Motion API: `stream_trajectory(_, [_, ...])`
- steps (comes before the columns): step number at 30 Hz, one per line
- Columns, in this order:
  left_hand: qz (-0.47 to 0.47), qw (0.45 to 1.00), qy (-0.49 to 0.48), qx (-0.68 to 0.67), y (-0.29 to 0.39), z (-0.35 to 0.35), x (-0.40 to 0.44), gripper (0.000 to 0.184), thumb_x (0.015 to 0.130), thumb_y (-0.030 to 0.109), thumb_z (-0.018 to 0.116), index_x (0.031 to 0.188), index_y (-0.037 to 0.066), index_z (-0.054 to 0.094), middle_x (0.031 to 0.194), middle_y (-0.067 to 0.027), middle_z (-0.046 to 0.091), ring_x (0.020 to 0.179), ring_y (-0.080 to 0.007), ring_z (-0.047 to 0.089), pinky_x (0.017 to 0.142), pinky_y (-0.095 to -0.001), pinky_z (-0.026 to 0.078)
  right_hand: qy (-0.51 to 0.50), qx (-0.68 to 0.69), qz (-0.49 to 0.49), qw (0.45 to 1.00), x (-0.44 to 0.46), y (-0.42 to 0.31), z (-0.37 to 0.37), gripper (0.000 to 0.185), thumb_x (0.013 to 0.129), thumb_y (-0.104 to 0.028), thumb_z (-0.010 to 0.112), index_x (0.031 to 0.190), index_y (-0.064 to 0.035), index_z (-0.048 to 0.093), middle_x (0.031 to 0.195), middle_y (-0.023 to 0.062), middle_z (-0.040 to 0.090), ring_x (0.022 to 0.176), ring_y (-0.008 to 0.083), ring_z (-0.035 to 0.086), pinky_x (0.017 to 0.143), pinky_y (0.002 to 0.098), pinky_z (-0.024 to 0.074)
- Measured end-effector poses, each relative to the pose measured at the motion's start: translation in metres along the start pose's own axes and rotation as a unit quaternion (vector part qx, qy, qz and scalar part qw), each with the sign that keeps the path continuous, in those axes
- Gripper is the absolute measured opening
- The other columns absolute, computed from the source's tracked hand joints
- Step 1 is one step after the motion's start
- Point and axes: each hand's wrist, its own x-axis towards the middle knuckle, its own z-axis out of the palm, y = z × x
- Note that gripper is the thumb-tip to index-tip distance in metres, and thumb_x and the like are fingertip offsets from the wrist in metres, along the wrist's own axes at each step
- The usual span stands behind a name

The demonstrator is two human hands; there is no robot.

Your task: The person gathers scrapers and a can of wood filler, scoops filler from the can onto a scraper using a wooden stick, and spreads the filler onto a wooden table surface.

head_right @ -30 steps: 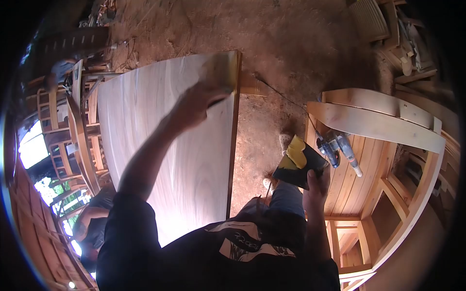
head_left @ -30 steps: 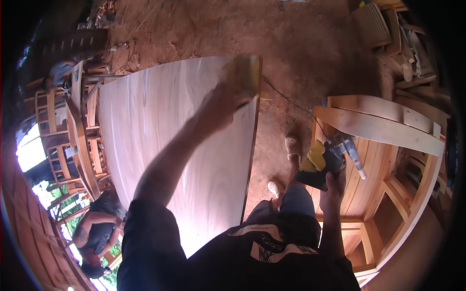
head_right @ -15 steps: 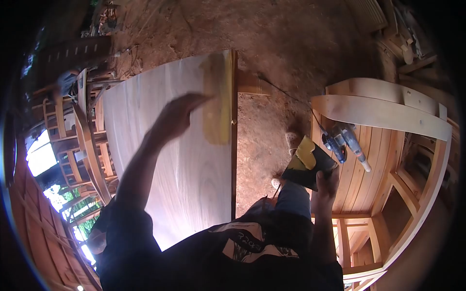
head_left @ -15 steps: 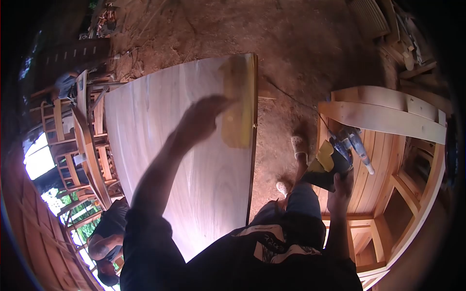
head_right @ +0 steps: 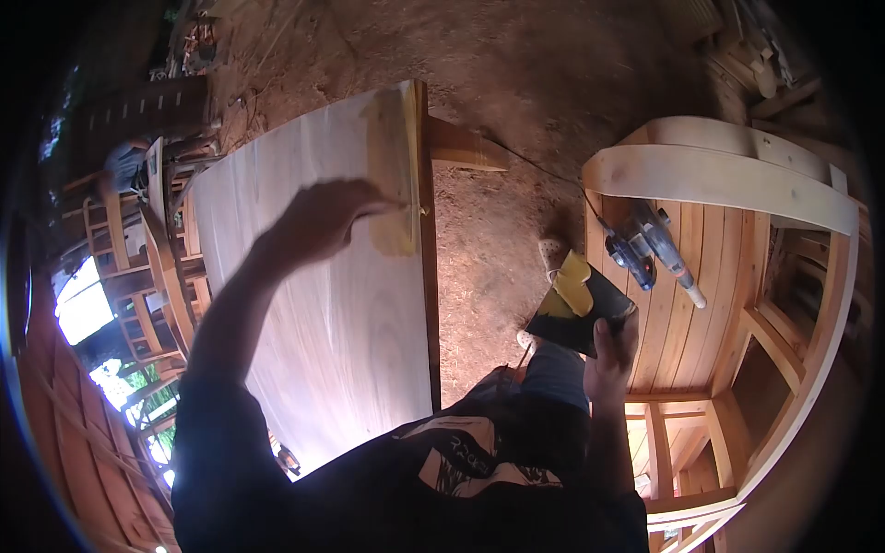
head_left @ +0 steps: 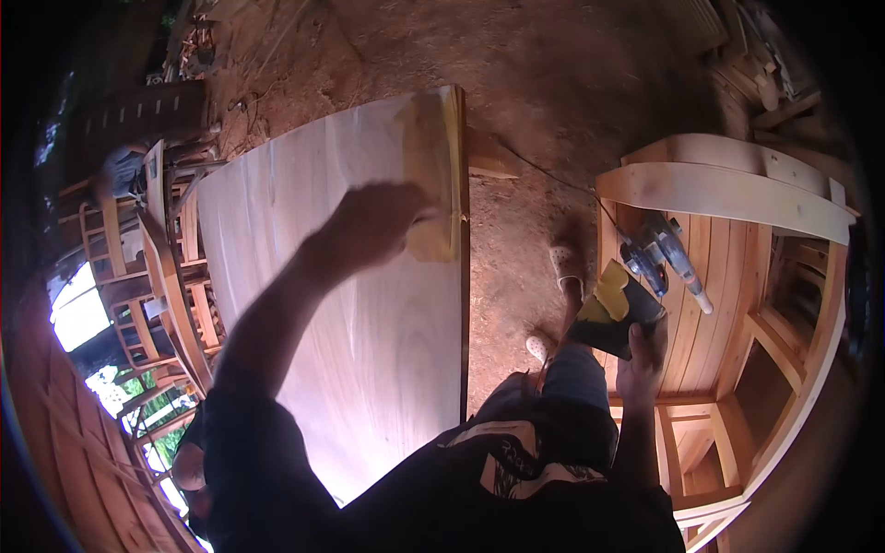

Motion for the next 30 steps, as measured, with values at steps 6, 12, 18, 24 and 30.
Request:
stream_trajectory(6, [0.180, 0.871, -0.207, 0.408, 0.099, -0.036, 0.120, 0.018, 0.082, 0.000, 0.057, 0.093, 0.007, 0.070, 0.083, -0.0099, 0.068, 0.076, -0.0236, 0.066, 0.063, -0.0370, 0.055, -0.001, -0.239, -0.142, 0.961, -0.011, 0.012, -0.024, 0.026, 0.096, -0.008, 0.047, 0.118, 0.0056, 0.050, 0.117, 0.0169, 0.051, 0.104, 0.0248, 0.054, 0.089, 0.0338, 0.0440])
stream_trajectory(12, [0.262, 0.791, -0.169, 0.527, 0.106, 0.048, 0.181, 0.013, 0.080, 0.007, 0.061, 0.088, 0.008, 0.071, 0.083, -0.0087, 0.069, 0.076, -0.0227, 0.066, 0.063, -0.0353, 0.055, 0.030, -0.188, -0.105, 0.976, -0.037, 0.022, -0.041, 0.025, 0.096, -0.007, 0.046, 0.117, 0.0070, 0.050, 0.120, 0.0203, 0.050, 0.096, 0.0300, 0.057, 0.088, 0.0355, 0.0446])
stream_trajectory(18, [0.260, 0.790, -0.157, 0.533, 0.084, 0.070, 0.189, 0.009, 0.078, 0.013, 0.065, 0.083, 0.009, 0.072, 0.084, -0.0075, 0.069, 0.076, -0.0219, 0.066, 0.063, -0.0337, 0.055, 0.045, -0.273, -0.162, 0.947, -0.064, 0.041, -0.057, 0.028, 0.096, -0.009, 0.051, 0.123, -0.0070, 0.051, 0.121, 0.0270, 0.051, 0.103, 0.0464, 0.056, 0.086, 0.0452, 0.0467])
stream_trajectory(24, [0.478, 0.495, -0.295, 0.663, 0.037, 0.107, 0.206, 0.009, 0.076, 0.019, 0.067, 0.074, 0.011, 0.071, 0.078, -0.0065, 0.069, 0.071, -0.0216, 0.066, 0.062, -0.0335, 0.055, 0.065, 0.004, 0.004, 0.998, -0.068, 0.048, -0.054, 0.032, 0.093, -0.008, 0.053, 0.125, -0.0070, 0.050, 0.120, 0.0266, 0.051, 0.104, 0.0440, 0.054, 0.088, 0.0455, 0.0450])
stream_trajectory(30, [0.102, 0.900, -0.282, 0.316, 0.086, -0.051, 0.055, 0.023, 0.075, -0.003, 0.054, 0.089, 0.004, 0.071, 0.087, -0.0093, 0.068, 0.082, -0.0217, 0.065, 0.073, -0.0302, 0.052, 0.016, 0.149, 0.049, 0.988, -0.044, 0.023, -0.019, 0.032, 0.095, -0.011, 0.047, 0.124, 0.0012, 0.043, 0.114, 0.0096, 0.054, 0.106, 0.0159, 0.051, 0.093, 0.0287, 0.0401])
